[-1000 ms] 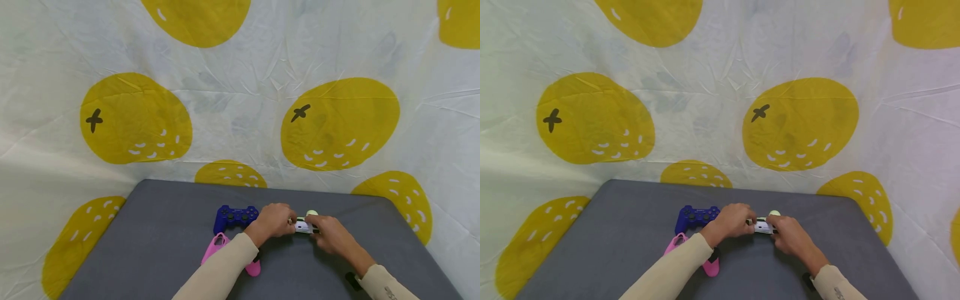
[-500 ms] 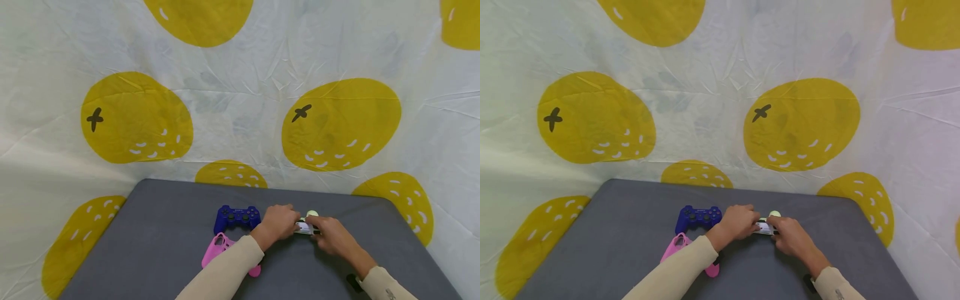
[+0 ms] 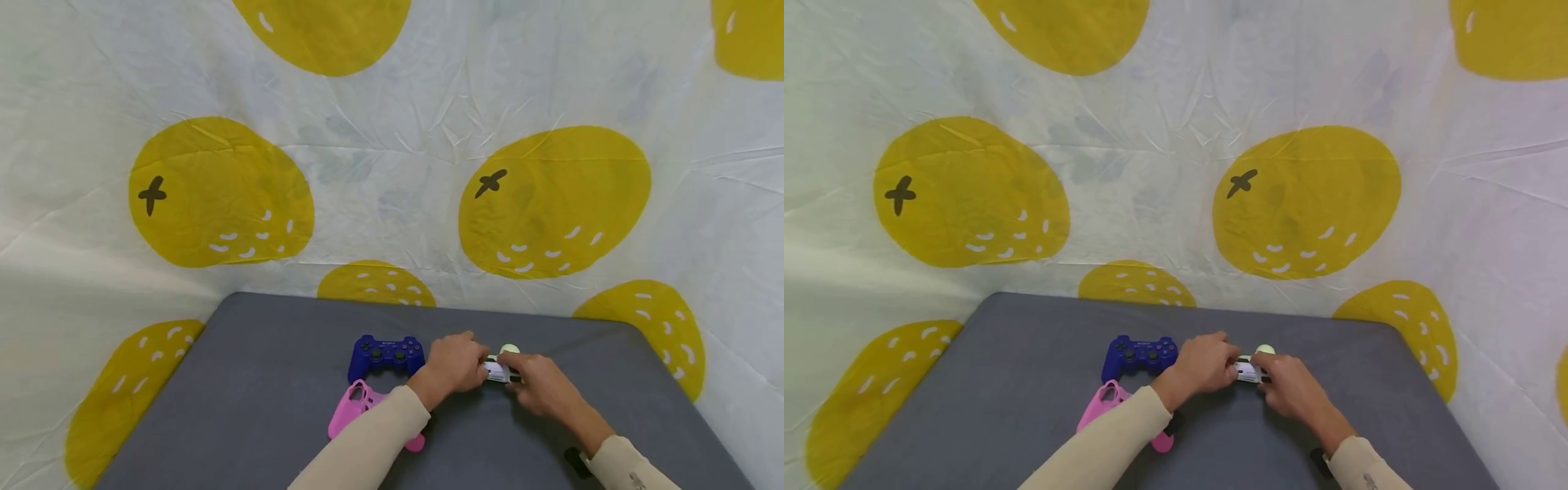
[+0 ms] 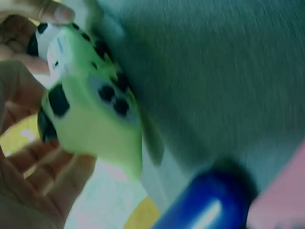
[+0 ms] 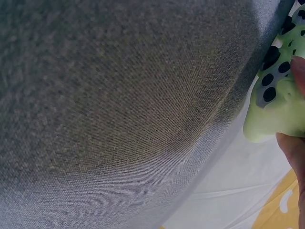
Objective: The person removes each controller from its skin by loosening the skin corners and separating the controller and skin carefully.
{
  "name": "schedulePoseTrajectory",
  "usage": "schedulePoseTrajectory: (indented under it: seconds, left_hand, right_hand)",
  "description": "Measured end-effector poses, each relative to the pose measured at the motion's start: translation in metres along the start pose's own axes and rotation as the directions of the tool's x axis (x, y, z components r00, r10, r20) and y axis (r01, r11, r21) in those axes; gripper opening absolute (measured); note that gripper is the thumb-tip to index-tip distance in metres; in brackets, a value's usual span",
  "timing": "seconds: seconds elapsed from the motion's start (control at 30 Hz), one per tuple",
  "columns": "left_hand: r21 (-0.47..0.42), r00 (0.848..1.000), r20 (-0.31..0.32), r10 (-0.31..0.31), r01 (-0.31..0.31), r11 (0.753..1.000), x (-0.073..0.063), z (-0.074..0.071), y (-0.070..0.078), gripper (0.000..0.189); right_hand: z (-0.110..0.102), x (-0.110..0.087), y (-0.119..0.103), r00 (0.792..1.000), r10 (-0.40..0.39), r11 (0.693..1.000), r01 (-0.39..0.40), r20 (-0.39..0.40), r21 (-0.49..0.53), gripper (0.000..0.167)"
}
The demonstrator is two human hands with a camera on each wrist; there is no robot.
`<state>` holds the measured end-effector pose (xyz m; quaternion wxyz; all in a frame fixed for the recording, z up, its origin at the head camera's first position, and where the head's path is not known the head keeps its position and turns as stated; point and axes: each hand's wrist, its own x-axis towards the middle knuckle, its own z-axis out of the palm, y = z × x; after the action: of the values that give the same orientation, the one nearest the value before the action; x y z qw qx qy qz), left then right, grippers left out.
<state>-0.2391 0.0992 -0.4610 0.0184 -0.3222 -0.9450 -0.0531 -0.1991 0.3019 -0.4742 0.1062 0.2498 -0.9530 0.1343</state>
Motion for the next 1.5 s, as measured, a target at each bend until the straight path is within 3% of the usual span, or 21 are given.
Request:
schedulePoseTrajectory:
  seconds: [0.2,0.37,0.47,0.63,0.8,0.97,1.2,1.37,1.5]
  left_hand:
    - [0.019,0.995,0.081,0.065,-0.067,0.998,0.002,-0.009,-0.001,0.014]
    - [0.154,0.981,0.184,0.053,-0.082,0.985,0.005,-0.013,0.005,0.022]
    - [0.192,0.968,0.249,0.042,-0.092,0.977,0.008,-0.016,0.006,0.027]
    - [0.105,0.950,0.308,0.049,-0.086,0.991,0.011,-0.021,-0.002,0.029]
    - [0.021,0.956,0.281,0.084,-0.094,0.995,0.011,-0.020,-0.017,0.029]
    - [0.027,0.967,0.236,0.098,-0.107,0.994,0.009,-0.013,-0.029,0.028]
    - [0.027,0.979,0.201,0.041,-0.047,0.999,-0.004,-0.010,-0.044,0.030]
    - [-0.101,0.985,0.163,0.048,-0.031,0.994,-0.011,-0.008,-0.049,0.026]
    - [-0.212,0.995,0.066,0.073,-0.058,0.976,-0.017,-0.008,-0.048,0.020]
  right_hand:
    - [-0.001,-0.001,0.002,1.000,0.001,1.000,-0.001,-0.017,-0.017,0.045]
    - [-0.001,0.000,0.000,1.000,-0.008,1.000,0.008,-0.001,-0.016,0.044]
    - [-0.001,0.002,-0.002,1.000,0.000,1.000,0.001,0.008,-0.008,0.043]
    - [-0.002,0.007,-0.002,0.999,0.016,1.000,-0.016,0.031,0.013,0.040]
    - [-0.004,0.009,-0.001,0.998,0.019,0.999,-0.020,0.057,0.026,0.037]
    - [-0.006,0.008,-0.001,0.998,0.014,1.000,-0.015,0.059,0.020,0.035]
    - [-0.009,0.012,-0.005,0.996,0.038,0.999,-0.039,0.077,0.009,0.035]
    - [-0.010,0.013,-0.005,0.993,0.045,0.999,-0.047,0.105,0.014,0.036]
    - [-0.012,0.013,-0.005,0.992,0.034,0.999,-0.037,0.120,0.022,0.036]
